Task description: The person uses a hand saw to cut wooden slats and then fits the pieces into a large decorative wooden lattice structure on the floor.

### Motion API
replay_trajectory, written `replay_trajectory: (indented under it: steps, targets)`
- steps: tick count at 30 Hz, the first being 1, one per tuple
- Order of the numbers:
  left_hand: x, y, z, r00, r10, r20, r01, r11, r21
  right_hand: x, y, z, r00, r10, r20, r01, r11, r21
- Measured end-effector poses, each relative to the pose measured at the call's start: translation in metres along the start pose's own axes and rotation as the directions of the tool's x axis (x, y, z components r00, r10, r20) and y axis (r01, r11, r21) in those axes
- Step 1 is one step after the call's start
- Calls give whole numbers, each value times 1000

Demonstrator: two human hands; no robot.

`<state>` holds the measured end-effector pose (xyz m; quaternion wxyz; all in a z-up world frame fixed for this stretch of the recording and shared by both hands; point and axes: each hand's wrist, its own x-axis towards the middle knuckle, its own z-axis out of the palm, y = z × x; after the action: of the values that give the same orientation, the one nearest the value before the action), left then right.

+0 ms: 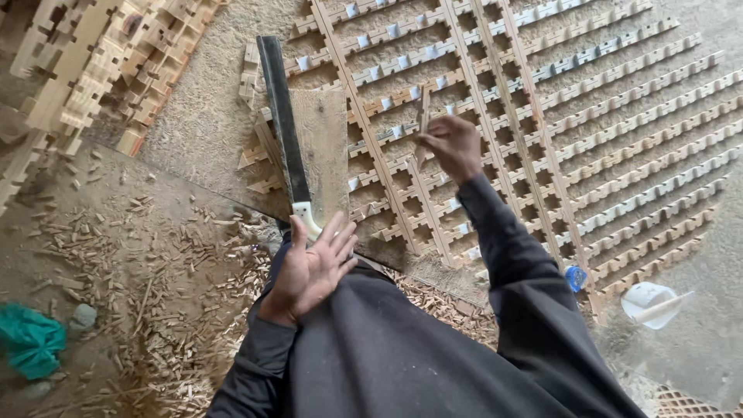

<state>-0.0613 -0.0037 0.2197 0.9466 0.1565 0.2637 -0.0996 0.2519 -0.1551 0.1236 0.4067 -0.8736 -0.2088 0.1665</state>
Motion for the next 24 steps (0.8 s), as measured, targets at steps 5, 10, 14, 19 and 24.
replay_trajectory:
  steps: [5,10,14,19,24]
  targets:
    - [-1,-1,-8,1000,-4,-3,4,1000,-21,49,56,42,998,68,6,-64,971,-229]
    - [0,-5,-18,1000,-4,-1,4,999,-41,56,70,70,989,125,74,-87,918,-388]
    - [-1,-4,-25,1000,-1,-8,1,998,-67,43,44,66,983,141,119,-69,879,-473]
    - [-3,-1,-27,1000,4,-16,-5,998,-65,39,40,68,985,123,120,-40,843,-537]
    - [-6,2,-26,1000,17,-23,-19,997,-76,24,72,69,997,-25,79,64,837,-543]
